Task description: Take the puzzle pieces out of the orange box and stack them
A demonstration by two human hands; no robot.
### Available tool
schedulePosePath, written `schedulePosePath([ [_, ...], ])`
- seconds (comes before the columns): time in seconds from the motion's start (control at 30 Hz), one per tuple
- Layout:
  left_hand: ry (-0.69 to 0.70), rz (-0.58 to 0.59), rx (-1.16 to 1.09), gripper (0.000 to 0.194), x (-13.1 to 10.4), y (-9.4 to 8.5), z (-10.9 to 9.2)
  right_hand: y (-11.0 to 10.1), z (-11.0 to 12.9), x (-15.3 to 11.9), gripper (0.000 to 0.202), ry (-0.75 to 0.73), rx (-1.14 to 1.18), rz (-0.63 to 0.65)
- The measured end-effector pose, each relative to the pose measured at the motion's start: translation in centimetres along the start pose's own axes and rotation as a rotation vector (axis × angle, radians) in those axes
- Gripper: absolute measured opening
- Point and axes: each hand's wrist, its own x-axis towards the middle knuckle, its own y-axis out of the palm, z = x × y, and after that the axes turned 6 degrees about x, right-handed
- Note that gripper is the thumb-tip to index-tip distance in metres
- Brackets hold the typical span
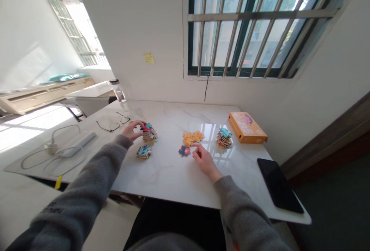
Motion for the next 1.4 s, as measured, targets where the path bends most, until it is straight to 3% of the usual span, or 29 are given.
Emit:
schedulePosePath([
  [0.47,0.005,0.069,-0.010,0.022,-0.2,0.3,0.8,0.0,0.0,-0.1,0.031,0.005,0.013,0.013],
  [0.67,0.165,-0.135,0.120,0.014,-0.6,-0.2,-2.9,0.0,-0.2,-0.1,0.030,0.000,0.002,0.014],
  [0.8,0.310,-0.103,0.180,0.013,-0.7,0.2,-6.9,0.0,-0.3,0.0,0.031,0.002,0.007,0.009],
  [0.9,0.416,0.006,0.142,0.014,-1.2,2.0,-9.6,0.0,-0.3,0.0,0.032,0.011,0.015,0.009],
  [1.0,0.486,0.155,0.107,0.016,-2.0,5.3,-11.5,0.0,-0.3,0.0,0.032,0.017,0.021,0.016],
  [1.2,0.465,0.321,0.126,0.026,-3.2,11.6,-13.1,-0.1,-0.4,0.1,0.031,-0.008,0.009,0.018],
  [1.4,0.428,0.355,0.108,0.034,-3.8,13.4,-13.2,-0.1,-0.4,0.1,0.031,-0.011,0.013,0.017],
])
